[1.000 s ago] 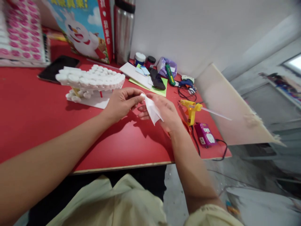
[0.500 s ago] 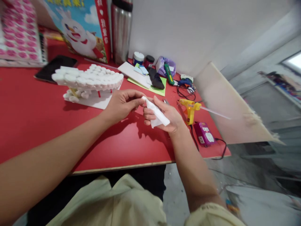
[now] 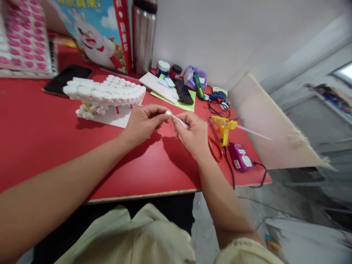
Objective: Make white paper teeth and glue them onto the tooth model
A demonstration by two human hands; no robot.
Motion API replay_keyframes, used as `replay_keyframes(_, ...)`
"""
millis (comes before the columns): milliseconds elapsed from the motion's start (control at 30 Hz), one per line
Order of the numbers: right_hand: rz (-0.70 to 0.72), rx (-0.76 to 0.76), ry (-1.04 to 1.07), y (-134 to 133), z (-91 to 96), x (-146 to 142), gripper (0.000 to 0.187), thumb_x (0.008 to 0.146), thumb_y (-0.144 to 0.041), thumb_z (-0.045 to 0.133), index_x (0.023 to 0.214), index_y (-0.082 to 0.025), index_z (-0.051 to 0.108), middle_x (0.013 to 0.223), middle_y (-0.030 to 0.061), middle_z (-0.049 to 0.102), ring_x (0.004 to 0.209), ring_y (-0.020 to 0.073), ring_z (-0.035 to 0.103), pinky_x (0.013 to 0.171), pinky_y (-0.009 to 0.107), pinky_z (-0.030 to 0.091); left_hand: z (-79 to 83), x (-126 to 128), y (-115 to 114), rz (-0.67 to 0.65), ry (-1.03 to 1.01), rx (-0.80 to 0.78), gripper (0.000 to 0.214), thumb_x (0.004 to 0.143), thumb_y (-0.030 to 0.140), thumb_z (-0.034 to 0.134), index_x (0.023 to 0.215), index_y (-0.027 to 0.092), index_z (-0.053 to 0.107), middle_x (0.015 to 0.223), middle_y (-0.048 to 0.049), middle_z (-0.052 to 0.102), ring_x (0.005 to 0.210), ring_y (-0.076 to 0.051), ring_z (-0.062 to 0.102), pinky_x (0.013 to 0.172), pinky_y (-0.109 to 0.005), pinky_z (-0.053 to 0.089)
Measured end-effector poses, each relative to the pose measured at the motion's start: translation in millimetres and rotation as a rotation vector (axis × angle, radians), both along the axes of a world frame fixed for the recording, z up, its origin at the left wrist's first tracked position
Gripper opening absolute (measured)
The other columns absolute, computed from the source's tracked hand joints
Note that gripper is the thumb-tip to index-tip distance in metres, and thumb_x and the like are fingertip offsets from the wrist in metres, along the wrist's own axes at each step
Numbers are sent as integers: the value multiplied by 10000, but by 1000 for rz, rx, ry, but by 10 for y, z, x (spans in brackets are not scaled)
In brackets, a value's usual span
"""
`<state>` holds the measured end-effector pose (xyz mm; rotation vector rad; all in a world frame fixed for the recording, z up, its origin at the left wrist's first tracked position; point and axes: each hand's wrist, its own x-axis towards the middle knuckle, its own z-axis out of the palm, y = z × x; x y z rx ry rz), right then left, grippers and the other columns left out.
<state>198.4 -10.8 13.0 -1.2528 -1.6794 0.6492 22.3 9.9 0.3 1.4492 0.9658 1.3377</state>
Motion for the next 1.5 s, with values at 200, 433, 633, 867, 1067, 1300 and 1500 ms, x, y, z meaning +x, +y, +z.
replay_keyframes(200,-88,171,-44,-64,-14,-105,166,924,-306,688,795,-210,646,666,-28,629,595,119,562,569,259,419,29,56,-43,33,-50,9,144,796,294,803,820,152,803,670,-17,721,529,-95,542,528,-234,455)
replay_keyframes(433,-4,289,-78,-93,18,-91,142,963,-271,672,837,-211,701,698,-22,663,612,119,606,610,264,477,19,30,-31,33,-138,17,92,739,250,855,802,187,831,607,-2,713,501,-97,564,502,-230,480)
replay_keyframes(633,101,294,-89,-61,6,4,126,992,-272,662,916,-219,746,699,-20,669,602,118,635,607,263,509,0,-1,-21,14,-124,8,139,710,272,900,760,189,801,635,-20,731,531,-127,636,529,-256,535)
replay_keyframes(867,261,162,-22,-4,-2,133,149,1000,-347,681,971,-234,773,747,-28,711,527,80,628,557,225,520,-1,-15,-26,-77,-79,48,277,632,305,965,705,171,734,670,-34,741,578,-132,664,527,-234,537)
replay_keyframes(1067,302,98,-91,8,25,192,203,1003,-409,670,979,-232,767,754,-12,737,569,109,668,627,258,552,25,-37,-47,-119,-35,33,300,660,365,949,699,205,698,707,-50,761,644,-180,712,580,-283,562)
replay_keyframes(1300,296,75,-122,5,36,189,208,1006,-399,661,925,-226,744,697,-27,711,558,108,645,641,261,528,-1,-56,-8,-175,-4,-23,272,657,324,932,851,198,789,746,-55,753,651,-179,689,590,-295,546)
replay_keyframes(1500,219,70,-55,15,-24,112,214,999,-383,660,894,-205,719,689,-23,687,554,105,631,580,245,492,-38,-15,-18,-67,9,15,212,696,420,913,750,237,820,734,-58,737,638,-179,642,588,-311,509)
